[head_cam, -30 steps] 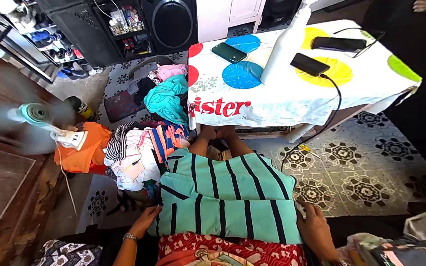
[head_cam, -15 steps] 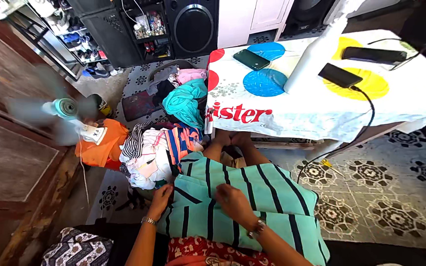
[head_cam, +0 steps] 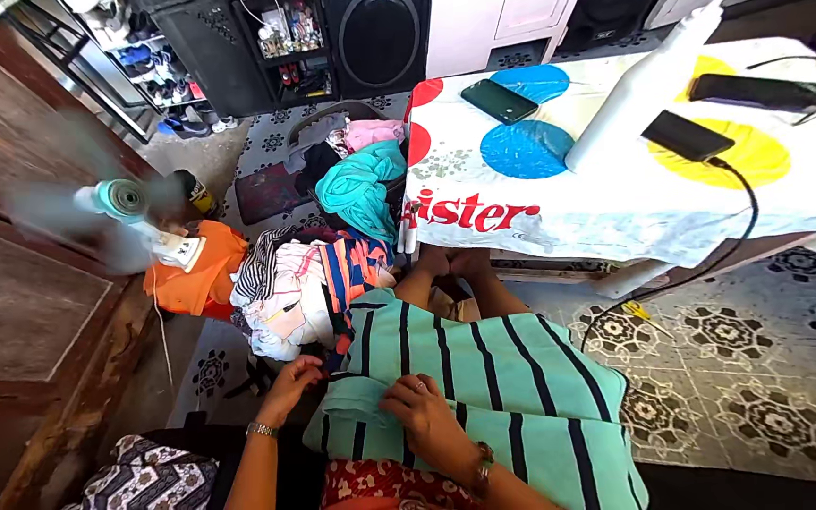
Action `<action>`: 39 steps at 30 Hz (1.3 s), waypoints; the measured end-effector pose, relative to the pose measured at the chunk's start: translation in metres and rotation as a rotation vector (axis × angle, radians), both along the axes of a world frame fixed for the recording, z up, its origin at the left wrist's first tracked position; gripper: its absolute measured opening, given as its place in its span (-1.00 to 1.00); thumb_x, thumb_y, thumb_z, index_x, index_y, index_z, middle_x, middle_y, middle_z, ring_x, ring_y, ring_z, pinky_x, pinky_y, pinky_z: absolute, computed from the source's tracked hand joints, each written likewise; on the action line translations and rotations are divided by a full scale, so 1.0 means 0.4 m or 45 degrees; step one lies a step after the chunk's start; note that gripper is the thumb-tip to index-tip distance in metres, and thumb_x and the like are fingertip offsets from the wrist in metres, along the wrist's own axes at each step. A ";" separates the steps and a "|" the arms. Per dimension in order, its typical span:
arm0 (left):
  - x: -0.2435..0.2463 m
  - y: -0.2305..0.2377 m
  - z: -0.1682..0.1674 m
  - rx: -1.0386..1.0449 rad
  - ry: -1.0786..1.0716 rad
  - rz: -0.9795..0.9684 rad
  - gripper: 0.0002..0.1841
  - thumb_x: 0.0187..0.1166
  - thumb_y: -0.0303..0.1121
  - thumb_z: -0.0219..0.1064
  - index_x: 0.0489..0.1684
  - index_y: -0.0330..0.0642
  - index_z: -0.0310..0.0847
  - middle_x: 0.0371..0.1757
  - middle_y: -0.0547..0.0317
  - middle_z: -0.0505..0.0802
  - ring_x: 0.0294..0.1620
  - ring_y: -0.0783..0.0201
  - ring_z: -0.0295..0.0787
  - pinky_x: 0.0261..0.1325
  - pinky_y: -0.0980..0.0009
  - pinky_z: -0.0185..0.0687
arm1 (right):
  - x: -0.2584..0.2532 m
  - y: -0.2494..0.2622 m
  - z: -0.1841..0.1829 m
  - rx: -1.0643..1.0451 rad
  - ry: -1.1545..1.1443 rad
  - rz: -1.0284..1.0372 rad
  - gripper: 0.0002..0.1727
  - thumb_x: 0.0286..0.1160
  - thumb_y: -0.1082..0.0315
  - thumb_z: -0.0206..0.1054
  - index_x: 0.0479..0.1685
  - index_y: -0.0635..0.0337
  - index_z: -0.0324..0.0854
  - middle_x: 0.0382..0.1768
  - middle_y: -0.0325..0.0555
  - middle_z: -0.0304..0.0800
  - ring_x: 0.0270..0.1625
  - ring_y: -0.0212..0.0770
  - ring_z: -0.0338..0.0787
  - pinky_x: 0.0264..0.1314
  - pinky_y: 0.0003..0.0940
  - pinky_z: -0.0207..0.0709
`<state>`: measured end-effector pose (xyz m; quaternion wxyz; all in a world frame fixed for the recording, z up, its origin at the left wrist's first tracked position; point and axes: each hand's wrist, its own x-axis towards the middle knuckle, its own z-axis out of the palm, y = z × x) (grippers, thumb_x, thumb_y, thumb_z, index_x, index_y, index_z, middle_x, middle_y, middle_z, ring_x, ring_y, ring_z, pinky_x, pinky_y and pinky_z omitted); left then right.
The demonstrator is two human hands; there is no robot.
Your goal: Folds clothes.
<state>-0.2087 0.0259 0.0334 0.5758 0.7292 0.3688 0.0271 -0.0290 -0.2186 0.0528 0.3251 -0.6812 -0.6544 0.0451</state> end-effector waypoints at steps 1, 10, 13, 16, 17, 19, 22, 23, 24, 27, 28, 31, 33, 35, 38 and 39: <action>0.016 -0.022 0.009 0.005 0.034 0.030 -0.64 0.78 -0.32 0.11 0.36 -0.38 0.52 -0.13 0.05 0.83 -0.17 0.32 0.78 -0.02 0.34 0.70 | -0.005 0.001 -0.004 0.015 -0.005 -0.012 -0.57 0.04 0.69 0.39 -0.12 0.03 0.87 -0.04 -0.14 0.89 0.21 0.07 0.81 0.30 0.19 0.60; 0.060 0.015 -0.044 0.004 0.151 -0.184 -0.37 0.44 -0.33 0.50 0.53 -0.36 0.46 0.12 -0.20 0.81 0.06 0.07 0.80 0.23 0.12 0.70 | 0.196 -0.098 0.058 -0.312 0.153 -0.335 -0.73 0.50 0.49 0.29 0.05 0.21 0.84 0.20 0.16 0.83 0.39 0.26 0.71 0.46 0.31 0.46; 0.109 0.046 -0.040 0.028 0.196 0.007 -0.57 0.74 -0.32 0.24 0.48 -0.40 0.51 0.29 -0.27 0.75 0.24 0.00 0.73 0.32 0.06 0.62 | 0.396 -0.188 0.063 -0.745 0.296 -0.723 -0.56 0.75 0.23 0.18 0.43 0.31 0.63 0.51 0.38 0.55 0.62 0.43 0.45 0.59 0.45 0.24; 0.202 0.053 -0.075 0.014 0.170 0.012 -0.54 0.87 -0.22 0.04 0.51 -0.40 0.50 0.42 -0.30 0.69 0.41 -0.05 0.67 0.43 0.01 0.57 | 0.554 -0.285 -0.005 -1.006 0.476 -1.000 -0.41 0.87 0.08 0.00 0.62 0.38 0.41 0.56 0.55 0.42 0.61 0.55 0.41 0.57 0.52 0.21; 0.236 0.047 -0.090 -0.010 0.169 0.005 -0.50 0.89 -0.18 -0.03 0.54 -0.42 0.46 0.45 -0.33 0.66 0.45 -0.06 0.62 0.48 0.01 0.52 | 0.587 -0.305 -0.022 -1.106 0.570 -1.030 -0.37 0.90 0.04 -0.07 0.66 0.41 0.35 0.55 0.58 0.42 0.61 0.55 0.42 0.59 0.48 0.21; 0.294 0.023 -0.107 -0.117 0.197 0.027 -0.42 0.93 -0.12 -0.18 0.61 -0.45 0.35 0.54 -0.37 0.57 0.55 -0.07 0.52 0.59 0.01 0.38 | 0.622 -0.323 -0.052 -1.198 0.802 -1.019 -0.33 0.94 0.01 -0.19 0.61 0.46 0.37 0.48 0.60 0.49 0.59 0.50 0.47 0.61 0.42 0.20; 0.338 -0.002 -0.107 -0.217 0.244 0.014 -0.48 0.95 -0.24 -0.27 0.65 -0.45 0.26 0.57 -0.29 0.55 0.56 0.08 0.49 0.62 0.19 0.34 | 0.644 -0.316 -0.086 -1.154 1.063 -1.015 -0.28 0.94 -0.04 -0.23 0.41 0.52 0.53 0.42 0.54 0.56 0.54 0.36 0.53 0.59 0.33 0.23; 0.352 -0.004 -0.103 -0.208 0.247 0.017 -0.51 0.94 -0.29 -0.26 0.61 -0.45 0.30 0.52 -0.26 0.58 0.49 0.15 0.52 0.58 0.26 0.36 | 0.656 -0.311 -0.094 -1.139 1.115 -1.016 -0.29 0.93 -0.05 -0.20 0.44 0.50 0.51 0.46 0.52 0.53 0.58 0.34 0.50 0.62 0.30 0.21; 0.367 -0.002 -0.098 -0.197 0.243 0.042 -0.52 0.94 -0.32 -0.25 0.59 -0.47 0.31 0.50 -0.26 0.59 0.46 0.15 0.53 0.56 0.27 0.36 | 0.669 -0.306 -0.100 -1.120 1.170 -1.017 -0.30 0.92 -0.05 -0.15 0.54 0.47 0.44 0.52 0.50 0.49 0.62 0.32 0.46 0.66 0.28 0.19; 0.419 0.022 -0.093 -0.321 0.097 0.368 -0.42 0.94 -0.08 -0.33 0.64 -0.30 0.31 0.46 -0.12 0.65 0.38 0.24 0.62 0.43 0.23 0.52 | 0.702 -0.302 -0.121 -0.965 1.365 -1.097 -0.25 0.81 -0.02 0.14 0.81 0.25 0.07 0.55 0.43 0.45 0.53 0.24 0.56 0.55 0.17 0.40; 0.433 0.039 -0.094 -0.396 0.025 0.484 -0.37 0.92 0.03 -0.36 0.65 -0.22 0.32 0.45 -0.05 0.68 0.36 0.25 0.66 0.36 0.20 0.60 | 0.710 -0.302 -0.127 -0.858 1.449 -1.151 -0.22 0.78 0.06 0.21 0.85 0.21 -0.01 0.54 0.43 0.45 0.47 0.22 0.59 0.49 0.14 0.45; 0.439 0.104 -0.101 -0.561 -0.082 0.528 -0.29 0.85 0.20 -0.36 0.80 -0.04 0.15 0.67 0.04 0.52 0.60 0.21 0.49 0.54 0.09 0.48 | 0.737 -0.305 -0.147 -0.457 1.679 -1.372 -0.41 0.80 0.18 0.17 0.71 0.24 0.22 0.28 0.23 0.64 0.15 -0.08 0.70 0.22 -0.10 0.58; 0.443 0.128 -0.100 -0.546 -0.012 0.476 -0.38 0.85 0.11 -0.12 0.74 -0.06 0.24 0.56 -0.01 0.62 0.50 0.15 0.59 0.45 0.05 0.56 | 0.755 -0.308 -0.161 -0.308 1.704 -1.474 -0.60 0.78 0.15 0.18 0.32 0.29 0.56 -0.14 -0.07 0.75 -0.22 -0.33 0.72 -0.11 -0.31 0.63; 0.451 0.143 -0.099 -0.441 0.070 0.399 -0.46 0.79 -0.12 0.18 0.63 -0.25 0.30 0.33 -0.13 0.74 0.27 0.12 0.74 0.28 0.10 0.70 | 0.766 -0.313 -0.154 -0.295 1.613 -1.531 -0.66 0.74 0.20 0.25 0.16 0.34 0.61 -0.26 -0.11 0.70 -0.32 -0.37 0.64 -0.21 -0.34 0.57; 0.454 0.159 -0.105 -0.259 0.135 0.422 -0.48 0.73 -0.23 0.29 0.52 -0.40 0.39 0.30 -0.22 0.74 0.24 0.11 0.75 0.30 0.14 0.69 | 0.776 -0.331 -0.136 -0.308 1.426 -1.618 -0.62 0.72 0.22 0.30 0.23 0.40 0.60 -0.01 0.19 0.70 -0.09 -0.11 0.64 0.05 -0.04 0.54; 0.449 0.161 -0.109 -0.215 0.126 0.461 -0.51 0.74 -0.25 0.28 0.49 -0.43 0.42 0.32 -0.24 0.72 0.26 0.10 0.73 0.32 0.13 0.66 | 0.777 -0.340 -0.131 -0.284 1.402 -1.640 -0.61 0.72 0.23 0.29 0.27 0.39 0.60 0.07 0.26 0.70 -0.01 -0.04 0.65 0.11 0.04 0.52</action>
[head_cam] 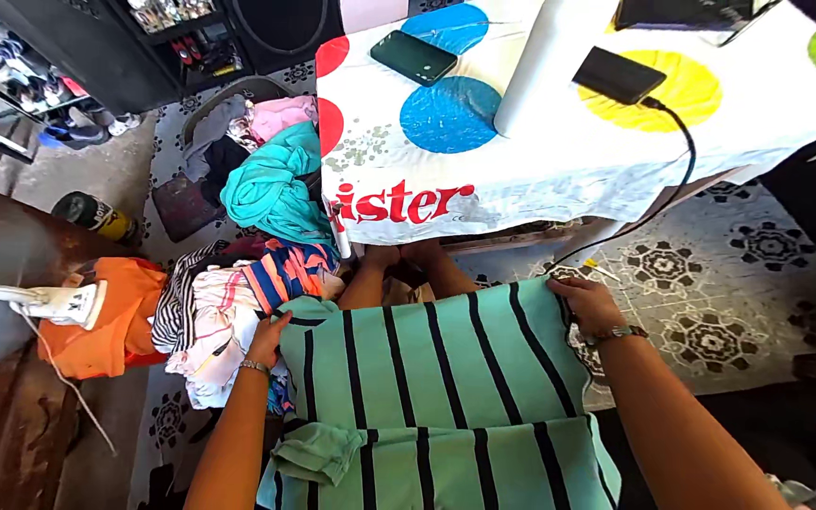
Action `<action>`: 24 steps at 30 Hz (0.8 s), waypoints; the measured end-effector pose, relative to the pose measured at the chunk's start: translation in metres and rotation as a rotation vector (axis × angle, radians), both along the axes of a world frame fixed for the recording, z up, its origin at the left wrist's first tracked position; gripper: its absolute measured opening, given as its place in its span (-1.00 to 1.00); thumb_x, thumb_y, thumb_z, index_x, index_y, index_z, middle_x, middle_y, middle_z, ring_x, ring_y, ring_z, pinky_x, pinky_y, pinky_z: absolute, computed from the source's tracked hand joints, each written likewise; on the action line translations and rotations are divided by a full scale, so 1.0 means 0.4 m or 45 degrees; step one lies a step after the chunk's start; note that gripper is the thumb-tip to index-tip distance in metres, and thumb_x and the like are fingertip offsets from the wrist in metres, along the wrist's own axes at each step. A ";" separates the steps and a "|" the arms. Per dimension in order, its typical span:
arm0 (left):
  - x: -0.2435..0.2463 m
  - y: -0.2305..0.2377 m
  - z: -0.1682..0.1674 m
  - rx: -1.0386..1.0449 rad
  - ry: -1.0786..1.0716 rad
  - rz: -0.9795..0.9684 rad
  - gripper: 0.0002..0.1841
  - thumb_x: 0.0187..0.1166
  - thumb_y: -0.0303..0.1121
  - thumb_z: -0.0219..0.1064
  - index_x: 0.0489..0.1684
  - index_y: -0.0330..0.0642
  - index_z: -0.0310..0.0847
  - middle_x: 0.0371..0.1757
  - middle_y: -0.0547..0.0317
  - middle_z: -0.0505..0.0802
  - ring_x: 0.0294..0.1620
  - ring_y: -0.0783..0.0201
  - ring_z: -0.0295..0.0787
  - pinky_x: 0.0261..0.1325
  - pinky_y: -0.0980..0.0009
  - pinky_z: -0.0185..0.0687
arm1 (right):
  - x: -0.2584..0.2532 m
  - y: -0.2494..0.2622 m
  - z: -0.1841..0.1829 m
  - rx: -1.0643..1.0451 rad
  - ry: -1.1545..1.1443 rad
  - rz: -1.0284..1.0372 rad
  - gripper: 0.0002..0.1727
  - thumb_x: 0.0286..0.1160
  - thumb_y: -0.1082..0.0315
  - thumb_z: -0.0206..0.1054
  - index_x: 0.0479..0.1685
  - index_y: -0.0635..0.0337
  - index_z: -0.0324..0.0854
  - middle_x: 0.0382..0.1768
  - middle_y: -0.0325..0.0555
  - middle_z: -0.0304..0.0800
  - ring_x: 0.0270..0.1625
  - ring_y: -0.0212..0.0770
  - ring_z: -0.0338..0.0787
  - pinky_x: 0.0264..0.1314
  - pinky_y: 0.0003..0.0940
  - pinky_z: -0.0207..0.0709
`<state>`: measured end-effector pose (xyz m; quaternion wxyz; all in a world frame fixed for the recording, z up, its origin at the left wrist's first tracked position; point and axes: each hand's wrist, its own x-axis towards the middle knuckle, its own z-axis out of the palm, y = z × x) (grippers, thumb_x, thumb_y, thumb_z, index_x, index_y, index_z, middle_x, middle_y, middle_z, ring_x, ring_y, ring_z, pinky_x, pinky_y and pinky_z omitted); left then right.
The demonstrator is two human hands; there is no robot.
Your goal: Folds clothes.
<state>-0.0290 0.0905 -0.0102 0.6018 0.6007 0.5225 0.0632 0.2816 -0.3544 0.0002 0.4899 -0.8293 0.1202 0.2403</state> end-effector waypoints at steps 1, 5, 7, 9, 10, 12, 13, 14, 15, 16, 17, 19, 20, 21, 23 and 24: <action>-0.006 -0.002 0.000 0.030 -0.021 0.044 -0.53 0.75 -0.26 0.26 0.47 -0.43 0.44 0.34 -0.25 0.71 0.28 0.09 0.72 0.34 0.12 0.64 | -0.002 -0.008 0.005 0.004 -0.015 -0.021 -0.61 0.74 0.24 0.28 0.30 0.38 0.59 0.12 0.28 0.69 0.03 0.00 0.66 0.15 0.07 0.53; -0.045 -0.035 0.071 0.025 -0.345 0.195 -0.57 0.81 -0.34 0.15 0.56 -0.37 0.35 0.35 -0.14 0.71 0.26 0.21 0.72 0.31 0.22 0.68 | -0.041 -0.032 0.060 0.189 -0.205 -0.028 -0.75 0.71 0.42 0.24 0.23 0.34 0.62 -0.01 0.01 0.73 -0.16 -0.31 0.69 -0.03 -0.25 0.62; -0.093 -0.048 0.115 0.015 -0.596 0.190 -0.67 0.81 -0.46 0.08 0.45 -0.38 0.38 0.16 -0.01 0.79 0.13 0.26 0.80 0.23 0.24 0.76 | -0.072 -0.063 0.098 0.375 -0.349 0.022 -0.82 0.68 0.48 0.23 0.09 0.29 0.66 -0.18 -0.25 0.76 -0.26 -0.50 0.70 -0.13 -0.47 0.66; -0.169 -0.060 0.159 0.036 -0.834 0.114 -0.75 0.71 -0.59 0.05 0.25 -0.34 0.48 0.02 0.10 0.86 0.06 0.27 0.84 0.24 0.20 0.78 | -0.112 -0.114 0.146 0.571 -0.452 0.094 -0.81 0.67 0.52 0.13 -0.04 0.17 0.67 -0.24 -0.41 0.80 -0.24 -0.54 0.76 -0.08 -0.53 0.70; -0.218 -0.068 0.179 0.051 -0.919 0.048 -0.75 0.62 -0.60 0.10 0.18 -0.27 0.54 0.01 0.17 0.88 0.07 0.30 0.84 0.28 0.20 0.76 | -0.134 -0.153 0.165 0.667 -0.491 0.160 -0.76 0.64 0.51 0.07 -0.11 0.07 0.67 -0.22 -0.45 0.82 -0.17 -0.52 0.79 0.03 -0.50 0.72; -0.327 -0.088 0.205 0.093 -0.957 -0.163 -0.85 0.48 -0.36 0.43 -0.06 0.02 0.78 0.09 0.33 0.91 0.18 0.36 0.81 0.34 0.28 0.71 | -0.179 -0.246 0.175 0.809 -0.537 0.358 -0.69 0.57 0.37 0.10 -0.24 -0.18 0.78 -0.12 -0.53 0.87 -0.01 -0.51 0.79 0.16 -0.50 0.67; -0.378 -0.092 0.210 0.168 -0.883 -0.377 -0.89 0.48 -0.14 0.45 -0.21 0.20 0.89 0.21 0.40 0.88 0.31 0.39 0.74 0.40 0.33 0.63 | -0.206 -0.296 0.169 0.801 -0.535 0.461 -0.72 0.55 0.27 0.18 -0.29 -0.25 0.83 -0.05 -0.53 0.88 0.08 -0.51 0.78 0.21 -0.50 0.64; -0.424 -0.094 0.205 0.274 -0.759 -0.560 -0.88 0.46 -0.12 0.43 -0.40 0.26 0.89 0.30 0.37 0.85 0.43 0.34 0.67 0.49 0.30 0.57 | -0.236 -0.340 0.158 0.714 -0.523 0.531 -0.75 0.51 0.26 0.24 -0.35 -0.22 0.86 -0.01 -0.46 0.90 0.13 -0.47 0.78 0.24 -0.48 0.64; -0.462 -0.094 0.189 0.383 -0.606 -0.677 -0.85 0.43 -0.30 0.39 -0.51 0.11 0.86 0.34 0.19 0.82 0.51 0.20 0.62 0.56 0.20 0.52 | -0.267 -0.376 0.145 0.534 -0.517 0.584 -0.77 0.45 0.37 0.26 -0.39 -0.04 0.85 0.01 -0.31 0.90 0.17 -0.38 0.80 0.28 -0.41 0.67; -0.489 -0.093 0.168 0.469 -0.420 -0.730 -0.83 0.37 -0.54 0.34 -0.53 -0.14 0.84 0.32 -0.04 0.81 0.51 0.04 0.61 0.57 0.08 0.49 | -0.295 -0.398 0.135 0.303 -0.496 0.629 -0.81 0.37 0.56 0.24 -0.35 0.29 0.80 0.03 -0.01 0.86 0.19 -0.19 0.79 0.34 -0.24 0.64; -0.503 -0.097 0.148 0.515 -0.222 -0.717 -0.83 0.38 -0.69 0.30 -0.45 -0.34 0.82 0.26 -0.19 0.81 0.45 -0.04 0.65 0.54 0.01 0.50 | -0.316 -0.402 0.130 0.096 -0.439 0.634 -0.82 0.39 0.71 0.23 -0.20 0.54 0.76 0.07 0.28 0.83 0.20 0.04 0.79 0.37 -0.03 0.60; -0.488 -0.110 0.124 0.511 0.021 -0.514 -0.84 0.54 -0.68 0.25 -0.16 -0.48 0.78 0.11 -0.21 0.85 0.23 0.02 0.77 0.36 0.05 0.63 | -0.341 -0.366 0.130 -0.139 -0.388 0.466 -0.76 0.56 0.67 0.19 0.07 0.61 0.69 0.09 0.44 0.79 0.15 0.18 0.79 0.35 0.12 0.55; -0.465 -0.119 0.124 0.473 0.060 -0.414 -0.81 0.65 -0.58 0.23 0.01 -0.46 0.74 0.10 -0.19 0.84 0.14 0.04 0.78 0.26 0.05 0.67 | -0.347 -0.338 0.134 -0.175 -0.432 0.382 -0.73 0.62 0.59 0.16 0.12 0.57 0.67 0.09 0.44 0.77 0.10 0.17 0.78 0.29 0.13 0.54; -0.435 -0.128 0.130 0.439 0.067 -0.359 -0.74 0.73 -0.47 0.19 0.18 -0.43 0.68 0.13 -0.21 0.83 0.14 0.02 0.79 0.23 0.02 0.68 | -0.347 -0.306 0.145 -0.205 -0.496 0.360 -0.71 0.67 0.53 0.15 0.17 0.55 0.66 0.12 0.46 0.76 0.14 0.24 0.77 0.30 0.19 0.53; -0.365 -0.150 0.149 0.523 0.008 -0.388 -0.66 0.78 -0.39 0.15 0.32 -0.45 0.61 0.19 -0.27 0.80 0.20 -0.04 0.77 0.29 0.00 0.65 | -0.334 -0.236 0.167 -0.288 -0.710 0.465 -0.69 0.71 0.48 0.15 0.20 0.51 0.69 0.18 0.52 0.73 0.24 0.42 0.74 0.36 0.34 0.49; -0.331 -0.165 0.161 0.609 -0.055 -0.446 -0.65 0.77 -0.39 0.15 0.34 -0.47 0.60 0.25 -0.30 0.79 0.28 -0.07 0.76 0.38 0.01 0.62 | -0.329 -0.201 0.173 -0.321 -0.789 0.536 -0.68 0.72 0.46 0.14 0.21 0.49 0.69 0.24 0.53 0.70 0.32 0.48 0.69 0.41 0.40 0.44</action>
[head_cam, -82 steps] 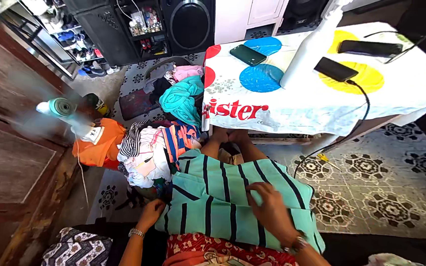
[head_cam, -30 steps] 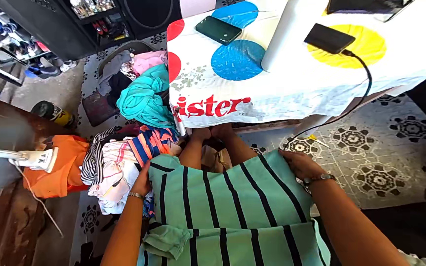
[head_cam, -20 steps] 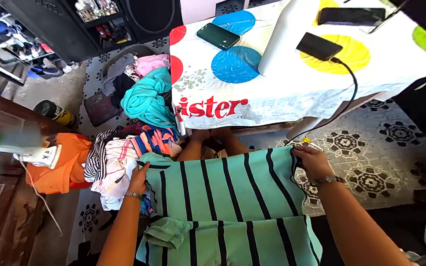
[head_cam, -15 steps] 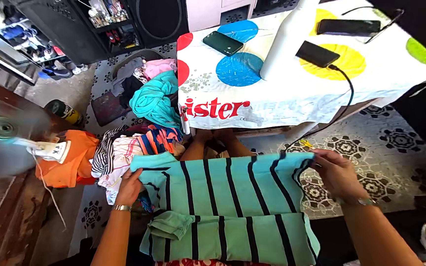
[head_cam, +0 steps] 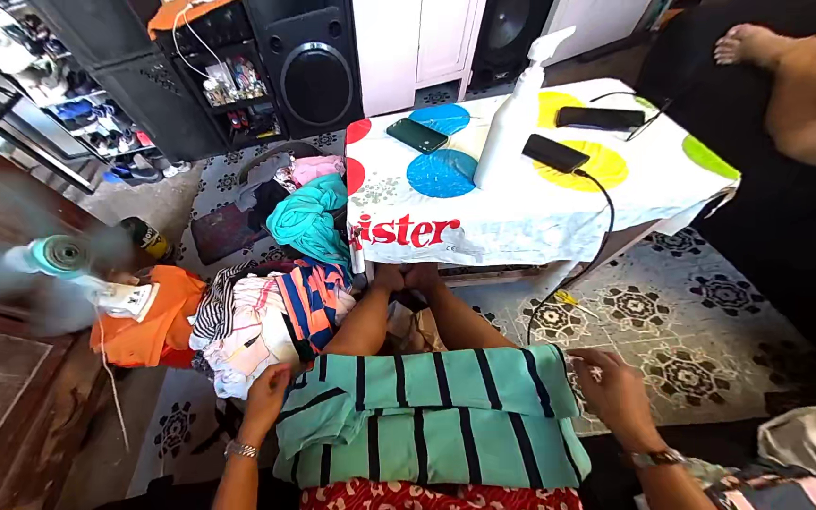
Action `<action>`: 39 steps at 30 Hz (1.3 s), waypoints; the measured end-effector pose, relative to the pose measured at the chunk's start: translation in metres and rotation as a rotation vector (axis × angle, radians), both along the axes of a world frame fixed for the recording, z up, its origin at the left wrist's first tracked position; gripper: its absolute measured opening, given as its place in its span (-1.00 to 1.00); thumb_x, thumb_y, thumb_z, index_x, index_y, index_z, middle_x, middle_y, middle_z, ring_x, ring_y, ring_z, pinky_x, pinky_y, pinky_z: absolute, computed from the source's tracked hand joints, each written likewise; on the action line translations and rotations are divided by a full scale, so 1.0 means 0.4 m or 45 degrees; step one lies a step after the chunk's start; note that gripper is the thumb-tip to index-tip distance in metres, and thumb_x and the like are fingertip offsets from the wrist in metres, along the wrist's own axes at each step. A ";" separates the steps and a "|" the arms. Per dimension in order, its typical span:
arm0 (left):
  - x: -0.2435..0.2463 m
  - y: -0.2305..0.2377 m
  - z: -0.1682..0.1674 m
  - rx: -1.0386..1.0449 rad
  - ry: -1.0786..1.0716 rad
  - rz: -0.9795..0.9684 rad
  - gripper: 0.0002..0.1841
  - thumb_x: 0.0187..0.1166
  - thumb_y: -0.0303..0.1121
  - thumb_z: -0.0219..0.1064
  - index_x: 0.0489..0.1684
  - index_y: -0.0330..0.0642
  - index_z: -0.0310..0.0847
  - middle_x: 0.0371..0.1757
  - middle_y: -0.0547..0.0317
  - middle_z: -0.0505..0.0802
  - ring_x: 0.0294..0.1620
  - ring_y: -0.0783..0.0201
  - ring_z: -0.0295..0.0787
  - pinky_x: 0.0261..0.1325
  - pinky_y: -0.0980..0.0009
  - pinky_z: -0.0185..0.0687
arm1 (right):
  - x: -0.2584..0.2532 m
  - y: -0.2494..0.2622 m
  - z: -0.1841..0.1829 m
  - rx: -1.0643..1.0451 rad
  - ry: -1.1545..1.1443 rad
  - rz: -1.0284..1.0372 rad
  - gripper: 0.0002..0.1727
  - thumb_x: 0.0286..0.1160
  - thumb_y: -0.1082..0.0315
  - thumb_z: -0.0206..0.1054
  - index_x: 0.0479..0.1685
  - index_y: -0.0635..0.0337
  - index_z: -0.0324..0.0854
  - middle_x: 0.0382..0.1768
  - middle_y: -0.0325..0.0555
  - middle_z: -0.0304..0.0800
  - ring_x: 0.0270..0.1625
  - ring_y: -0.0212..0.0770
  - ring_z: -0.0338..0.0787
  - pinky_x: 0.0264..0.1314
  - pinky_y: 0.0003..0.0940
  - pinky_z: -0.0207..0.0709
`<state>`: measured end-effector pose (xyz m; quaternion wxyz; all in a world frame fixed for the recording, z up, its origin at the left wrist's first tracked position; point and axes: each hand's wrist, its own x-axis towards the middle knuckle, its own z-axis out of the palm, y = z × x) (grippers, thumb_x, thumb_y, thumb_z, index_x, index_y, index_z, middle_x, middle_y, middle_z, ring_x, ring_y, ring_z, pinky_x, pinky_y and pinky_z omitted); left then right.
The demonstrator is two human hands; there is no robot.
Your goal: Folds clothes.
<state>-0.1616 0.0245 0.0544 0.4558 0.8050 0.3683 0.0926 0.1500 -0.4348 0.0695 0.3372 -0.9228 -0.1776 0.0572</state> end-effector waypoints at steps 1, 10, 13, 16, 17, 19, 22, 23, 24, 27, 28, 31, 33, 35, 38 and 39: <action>0.030 -0.020 0.009 0.052 -0.086 -0.076 -0.64 0.77 -0.40 0.14 0.35 -0.48 0.60 0.29 -0.30 0.77 0.33 -0.05 0.74 0.43 0.04 0.61 | -0.002 0.034 -0.001 -0.043 -0.042 0.052 -0.65 0.74 0.41 0.12 0.25 0.44 0.69 0.32 0.50 0.66 0.41 0.49 0.63 0.45 0.44 0.40; -0.047 -0.176 -0.076 -0.643 0.090 0.037 -0.38 0.94 -0.10 -0.32 0.85 -0.34 -0.03 0.86 -0.19 0.16 0.88 0.11 0.02 0.88 0.17 -0.12 | -0.076 0.084 -0.150 0.179 0.294 -0.077 -0.35 0.86 0.08 -0.20 0.80 0.28 0.18 0.65 0.45 0.36 0.72 0.36 0.35 0.74 0.28 0.13; -0.145 -0.162 -0.110 -0.551 0.278 -0.092 -0.54 0.89 -0.38 -0.11 0.61 -0.51 0.32 0.54 -0.33 0.59 0.57 0.07 0.52 0.68 0.21 0.30 | -0.073 0.097 -0.112 -0.129 0.085 -0.081 -0.41 0.85 0.15 -0.08 0.76 0.22 0.30 0.62 0.58 0.32 0.61 0.62 0.37 0.51 0.58 0.22; -0.202 -0.100 -0.183 -0.344 0.170 0.165 -0.64 0.80 -0.36 0.12 0.32 -0.46 0.63 0.24 -0.27 0.81 0.30 0.00 0.75 0.47 0.03 0.57 | -0.096 0.151 -0.027 -0.161 -0.202 0.112 -0.49 0.58 0.37 0.27 0.54 0.26 0.55 0.57 0.53 0.41 0.57 0.66 0.38 0.43 0.67 0.20; -0.209 -0.075 -0.181 -0.307 0.103 0.287 -0.64 0.80 -0.33 0.14 0.31 -0.46 0.63 0.24 -0.30 0.80 0.29 -0.05 0.76 0.44 -0.01 0.59 | -0.111 0.187 0.002 -0.109 -0.232 0.249 -0.54 0.54 0.39 0.33 0.44 0.27 0.63 0.50 0.47 0.53 0.55 0.59 0.45 0.44 0.60 0.26; -0.204 -0.044 -0.128 -0.301 -0.086 0.429 -0.63 0.81 -0.32 0.09 0.31 -0.45 0.61 0.20 -0.21 0.81 0.19 0.04 0.78 0.30 0.08 0.66 | -0.169 0.285 0.036 0.046 -0.237 0.585 -0.67 0.51 0.39 0.38 0.23 0.22 0.78 0.34 0.24 0.73 0.50 0.34 0.60 0.53 0.36 0.39; -0.151 -0.043 -0.025 -0.433 -0.435 0.283 -0.63 0.79 -0.37 -0.04 0.16 -0.43 0.65 -0.01 0.04 0.89 -0.01 0.24 0.87 0.13 0.28 0.79 | -0.298 0.458 0.046 0.263 -0.329 1.165 -0.71 0.40 0.44 0.46 0.10 0.07 0.86 0.22 0.00 0.85 0.43 0.17 0.71 0.48 0.24 0.51; -0.131 -0.047 -0.002 -0.497 -0.514 0.164 -0.62 0.77 -0.37 -0.07 0.08 -0.41 0.68 -0.05 0.08 0.91 -0.02 0.25 0.88 0.16 0.27 0.79 | -0.334 0.511 0.048 0.248 -0.326 1.356 -0.68 0.39 0.46 0.46 0.13 0.04 0.85 0.26 -0.02 0.83 0.46 0.17 0.69 0.48 0.25 0.51; -0.111 -0.049 0.013 -0.555 -0.548 0.037 -0.60 0.78 -0.34 -0.09 0.01 -0.36 0.71 -0.07 0.13 0.92 -0.01 0.26 0.88 0.21 0.26 0.78 | -0.362 0.561 0.052 0.196 -0.290 1.533 -0.66 0.38 0.49 0.46 0.15 0.07 0.84 0.31 0.00 0.80 0.49 0.19 0.65 0.49 0.26 0.48; -0.057 -0.033 0.010 -0.733 -0.501 -0.194 -0.46 0.83 -0.17 -0.23 -0.05 -0.29 0.74 -0.09 0.18 0.94 0.00 0.28 0.88 0.26 0.26 0.74 | -0.392 0.690 0.060 -0.005 -0.021 1.798 -0.80 0.46 0.52 0.36 -0.02 0.29 0.81 0.18 0.14 0.82 0.38 0.22 0.70 0.37 0.26 0.50; -0.042 -0.026 -0.004 -0.811 -0.478 -0.165 -0.38 0.84 -0.14 -0.34 -0.03 -0.32 0.71 -0.11 0.15 0.93 -0.02 0.28 0.88 0.22 0.27 0.75 | -0.383 0.721 0.069 -0.053 0.178 1.741 -0.77 0.55 0.48 0.30 0.05 0.38 0.77 0.14 0.23 0.82 0.33 0.24 0.73 0.38 0.26 0.50; -0.017 -0.020 -0.048 -1.039 -0.394 0.214 -0.19 0.87 0.06 -0.60 0.24 -0.34 0.57 -0.08 0.08 0.89 -0.06 0.28 0.85 0.07 0.29 0.76 | -0.341 0.764 0.061 0.014 0.632 1.161 -0.64 0.67 0.40 0.19 0.26 0.49 0.62 0.11 0.40 0.76 0.24 0.23 0.76 0.40 0.14 0.52; -0.021 -0.014 -0.086 -1.102 -0.381 0.287 -0.11 0.79 0.17 -0.72 0.46 -0.28 0.44 -0.01 0.05 0.89 -0.06 0.25 0.84 0.04 0.26 0.74 | -0.332 0.763 0.038 0.078 0.731 0.891 -0.59 0.69 0.37 0.19 0.39 0.46 0.54 0.16 0.37 0.74 0.24 0.17 0.76 0.41 0.07 0.54; -0.038 -0.018 -0.119 -1.044 -0.444 0.153 -0.22 0.80 0.15 -0.57 0.66 -0.24 0.24 0.14 0.05 0.87 0.03 0.27 0.85 0.10 0.27 0.76 | -0.349 0.748 0.026 0.133 0.726 0.782 -0.54 0.68 0.36 0.21 0.49 0.41 0.44 0.11 0.31 0.78 0.16 0.11 0.81 0.33 0.01 0.61; -0.042 -0.032 -0.122 -0.754 -0.411 0.162 -0.41 0.69 -0.21 0.20 0.65 -0.34 0.28 0.30 -0.07 0.76 0.13 0.23 0.78 0.18 0.27 0.73 | -0.383 0.724 0.016 0.259 0.637 0.737 -0.44 0.64 0.35 0.26 0.58 0.41 0.34 0.16 0.31 0.75 0.10 0.09 0.83 0.25 -0.04 0.66; -0.036 -0.033 -0.115 -0.646 -0.368 0.218 -0.48 0.66 -0.35 0.29 0.57 -0.38 0.39 0.33 -0.12 0.75 0.13 0.22 0.79 0.21 0.27 0.72 | -0.384 0.713 0.017 0.303 0.603 0.742 -0.43 0.65 0.34 0.27 0.59 0.41 0.34 0.24 0.31 0.72 0.09 0.06 0.83 0.21 -0.09 0.69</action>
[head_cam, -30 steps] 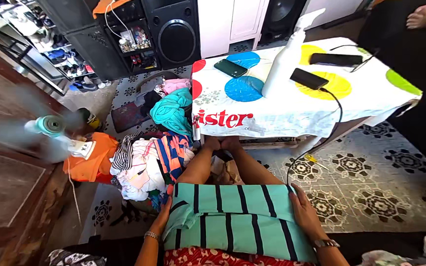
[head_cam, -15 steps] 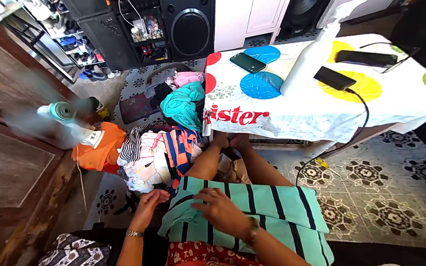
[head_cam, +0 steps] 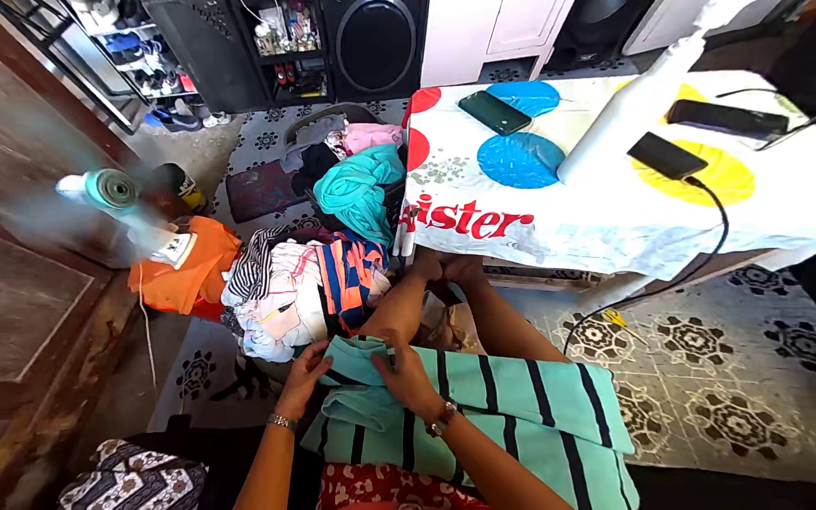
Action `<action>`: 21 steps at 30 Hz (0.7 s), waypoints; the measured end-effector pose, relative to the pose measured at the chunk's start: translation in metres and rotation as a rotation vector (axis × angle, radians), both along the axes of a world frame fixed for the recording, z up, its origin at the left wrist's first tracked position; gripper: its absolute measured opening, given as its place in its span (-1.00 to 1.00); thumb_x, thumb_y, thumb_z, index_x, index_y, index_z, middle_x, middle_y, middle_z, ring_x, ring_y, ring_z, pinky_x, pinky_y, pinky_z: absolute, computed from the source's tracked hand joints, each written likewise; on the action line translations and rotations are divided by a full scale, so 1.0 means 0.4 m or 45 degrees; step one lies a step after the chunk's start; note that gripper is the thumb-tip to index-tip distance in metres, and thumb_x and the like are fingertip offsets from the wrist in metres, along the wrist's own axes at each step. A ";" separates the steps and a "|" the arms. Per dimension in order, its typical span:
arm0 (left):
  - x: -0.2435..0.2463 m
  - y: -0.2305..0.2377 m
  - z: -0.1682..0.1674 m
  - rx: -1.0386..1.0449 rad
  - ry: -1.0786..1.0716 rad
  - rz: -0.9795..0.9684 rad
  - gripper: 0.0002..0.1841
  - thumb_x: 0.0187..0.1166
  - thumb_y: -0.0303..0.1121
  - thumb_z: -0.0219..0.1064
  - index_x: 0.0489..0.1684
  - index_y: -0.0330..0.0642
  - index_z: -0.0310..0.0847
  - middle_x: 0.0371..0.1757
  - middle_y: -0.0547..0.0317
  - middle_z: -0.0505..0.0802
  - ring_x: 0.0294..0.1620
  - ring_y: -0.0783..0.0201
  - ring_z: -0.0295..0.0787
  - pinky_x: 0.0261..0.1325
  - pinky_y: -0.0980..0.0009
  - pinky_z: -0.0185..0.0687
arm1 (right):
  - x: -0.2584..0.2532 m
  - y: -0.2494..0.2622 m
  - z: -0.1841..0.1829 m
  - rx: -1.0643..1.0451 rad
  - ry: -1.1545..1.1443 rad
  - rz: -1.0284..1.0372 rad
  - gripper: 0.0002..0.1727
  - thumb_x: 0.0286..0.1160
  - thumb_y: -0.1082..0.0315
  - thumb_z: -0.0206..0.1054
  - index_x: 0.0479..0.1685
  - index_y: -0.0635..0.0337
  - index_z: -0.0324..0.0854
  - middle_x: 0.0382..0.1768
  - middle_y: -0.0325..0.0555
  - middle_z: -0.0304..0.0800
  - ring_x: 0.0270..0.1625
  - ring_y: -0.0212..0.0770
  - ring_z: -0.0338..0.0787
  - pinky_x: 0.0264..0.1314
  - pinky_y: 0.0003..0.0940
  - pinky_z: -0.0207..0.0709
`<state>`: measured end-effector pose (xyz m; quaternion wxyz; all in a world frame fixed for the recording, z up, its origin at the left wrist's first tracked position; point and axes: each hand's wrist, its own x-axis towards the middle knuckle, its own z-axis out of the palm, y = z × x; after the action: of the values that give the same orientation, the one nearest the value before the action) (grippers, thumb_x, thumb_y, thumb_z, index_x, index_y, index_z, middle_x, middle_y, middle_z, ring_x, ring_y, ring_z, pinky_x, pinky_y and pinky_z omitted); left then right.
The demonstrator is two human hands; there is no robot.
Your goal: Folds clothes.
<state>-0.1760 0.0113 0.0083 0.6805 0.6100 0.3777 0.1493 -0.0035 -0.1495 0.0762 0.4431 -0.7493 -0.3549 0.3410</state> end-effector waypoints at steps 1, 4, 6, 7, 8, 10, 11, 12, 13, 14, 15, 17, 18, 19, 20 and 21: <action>0.004 0.001 0.006 0.078 0.074 0.061 -0.54 0.64 -0.44 0.31 0.50 -0.40 0.46 0.37 -0.16 0.73 0.12 0.21 0.79 0.22 0.26 0.71 | 0.007 -0.015 0.004 0.035 -0.037 -0.013 -0.44 0.67 0.32 0.26 0.58 0.42 0.35 0.29 0.30 0.68 0.04 0.01 0.83 0.14 -0.14 0.71; 0.007 0.011 0.022 0.362 0.378 0.135 -0.58 0.64 -0.49 0.29 0.46 -0.41 0.50 0.11 -0.28 0.81 -0.08 0.06 0.79 0.11 0.11 0.69 | 0.095 -0.123 0.022 -0.068 -0.357 -0.134 -0.52 0.73 0.26 0.19 0.52 0.34 0.50 0.42 0.28 0.62 0.33 0.08 0.76 0.40 -0.03 0.63; 0.014 0.003 0.059 0.614 0.495 0.057 -0.54 0.69 -0.40 0.24 0.54 -0.40 0.45 0.09 -0.28 0.83 0.06 -0.07 0.82 0.24 -0.02 0.66 | 0.184 -0.248 0.026 -0.255 -0.617 -0.308 -0.53 0.76 0.24 0.13 0.50 0.33 0.56 0.49 0.33 0.58 0.54 0.28 0.59 0.59 0.24 0.39; 0.024 -0.013 0.086 0.726 0.472 0.006 -0.51 0.73 -0.35 0.22 0.58 -0.42 0.41 0.23 -0.30 0.79 0.24 -0.12 0.77 0.38 -0.06 0.60 | 0.226 -0.321 0.019 -0.376 -0.685 -0.399 -0.50 0.78 0.22 0.09 0.55 0.34 0.51 0.56 0.38 0.51 0.62 0.38 0.48 0.63 0.38 0.27; 0.038 -0.037 0.112 0.820 0.424 -0.060 -0.47 0.74 -0.30 0.20 0.63 -0.42 0.37 0.42 -0.31 0.70 0.46 -0.16 0.64 0.55 -0.10 0.47 | 0.257 -0.396 0.004 -0.485 -0.702 -0.499 -0.46 0.80 0.20 0.06 0.60 0.38 0.45 0.61 0.45 0.42 0.67 0.48 0.38 0.61 0.51 0.17; 0.080 -0.107 0.145 1.003 0.385 -0.244 -0.41 0.75 -0.18 0.16 0.69 -0.35 0.36 0.68 -0.27 0.49 0.73 -0.21 0.34 0.73 -0.18 0.20 | 0.294 -0.532 -0.051 -0.650 -0.603 -0.698 -0.36 0.83 0.09 -0.01 0.69 0.40 0.32 0.63 0.55 0.33 0.66 0.59 0.32 0.56 0.61 0.13; 0.103 -0.149 0.147 1.098 0.422 -0.360 -0.40 0.74 -0.12 0.15 0.70 -0.27 0.37 0.75 -0.26 0.39 0.79 -0.24 0.22 0.74 -0.26 0.10 | 0.300 -0.582 -0.076 -0.701 -0.477 -0.772 -0.31 0.86 0.02 -0.05 0.74 0.39 0.25 0.62 0.57 0.33 0.64 0.58 0.36 0.56 0.57 0.18; 0.125 -0.189 0.141 1.179 0.488 -0.472 -0.38 0.74 -0.05 0.16 0.73 -0.17 0.38 0.81 -0.24 0.30 0.84 -0.28 0.09 0.76 -0.33 -0.02 | 0.301 -0.617 -0.094 -0.698 -0.294 -0.846 -0.25 0.87 -0.09 -0.09 0.78 0.36 0.19 0.59 0.57 0.37 0.63 0.53 0.41 0.59 0.50 0.21; 0.141 -0.223 0.129 1.269 0.559 -0.544 -0.36 0.70 0.01 0.18 0.75 -0.07 0.38 0.83 -0.24 0.25 0.85 -0.34 -0.01 0.75 -0.41 -0.13 | 0.295 -0.638 -0.107 -0.634 -0.089 -0.924 -0.21 0.86 -0.15 -0.11 0.77 0.35 0.19 0.55 0.56 0.43 0.62 0.46 0.46 0.62 0.43 0.21; 0.151 -0.245 0.120 1.357 0.624 -0.571 -0.33 0.66 0.05 0.21 0.76 -0.01 0.37 0.83 -0.25 0.24 0.85 -0.38 -0.04 0.73 -0.47 -0.19 | 0.288 -0.654 -0.122 -0.561 0.079 -0.982 -0.19 0.86 -0.19 -0.15 0.71 0.39 0.28 0.50 0.54 0.50 0.58 0.38 0.51 0.62 0.36 0.24; 0.161 -0.254 0.122 1.384 0.667 -0.578 -0.32 0.64 0.06 0.23 0.76 0.01 0.37 0.83 -0.25 0.24 0.86 -0.39 -0.06 0.73 -0.49 -0.27 | 0.282 -0.666 -0.138 -0.509 0.167 -1.019 -0.16 0.84 -0.23 -0.18 0.57 0.45 0.42 0.40 0.52 0.59 0.51 0.31 0.59 0.57 0.32 0.31; 0.178 -0.271 0.150 1.345 0.592 -0.522 -0.34 0.67 -0.03 0.25 0.72 -0.16 0.39 0.81 -0.31 0.27 0.86 -0.37 -0.05 0.75 -0.48 -0.35 | 0.280 -0.684 -0.161 -0.481 0.173 -1.030 -0.12 0.83 -0.25 -0.19 0.26 0.55 0.60 0.17 0.53 0.71 0.32 0.32 0.70 0.42 0.35 0.39; 0.187 -0.288 0.167 1.301 0.436 -0.451 -0.36 0.69 -0.11 0.24 0.69 -0.32 0.38 0.77 -0.35 0.32 0.85 -0.33 0.03 0.80 -0.39 -0.28 | 0.282 -0.687 -0.167 -0.478 0.153 -1.023 -0.11 0.83 -0.25 -0.19 0.18 0.57 0.63 0.10 0.54 0.72 0.27 0.35 0.72 0.38 0.38 0.40; 0.200 -0.313 0.184 1.188 0.213 -0.379 -0.37 0.71 -0.21 0.20 0.67 -0.48 0.31 0.75 -0.39 0.35 0.83 -0.27 0.11 0.84 -0.24 -0.14 | 0.282 -0.686 -0.169 -0.464 0.139 -1.021 -0.12 0.83 -0.24 -0.18 0.17 0.56 0.64 0.08 0.53 0.73 0.25 0.33 0.73 0.37 0.37 0.41; 0.215 -0.347 0.197 0.997 -0.022 -0.329 -0.37 0.74 -0.28 0.10 0.69 -0.59 0.19 0.75 -0.43 0.32 0.83 -0.18 0.15 0.84 -0.04 0.02 | 0.280 -0.683 -0.170 -0.438 0.127 -1.030 -0.15 0.84 -0.22 -0.16 0.17 0.54 0.65 0.07 0.50 0.75 0.23 0.30 0.74 0.36 0.35 0.42; 0.233 -0.386 0.201 0.771 -0.231 -0.288 -0.35 0.78 -0.25 -0.02 0.72 -0.63 0.08 0.75 -0.46 0.29 0.82 -0.12 0.18 0.81 0.06 0.13 | 0.279 -0.683 -0.174 -0.413 0.117 -1.044 -0.17 0.84 -0.21 -0.13 0.15 0.54 0.66 0.04 0.49 0.76 0.19 0.27 0.75 0.34 0.34 0.43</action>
<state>-0.0828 -0.1429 0.0886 0.5115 0.8067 0.1839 0.2320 0.1081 -0.4225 0.0067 0.4338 -0.8720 0.0497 0.2213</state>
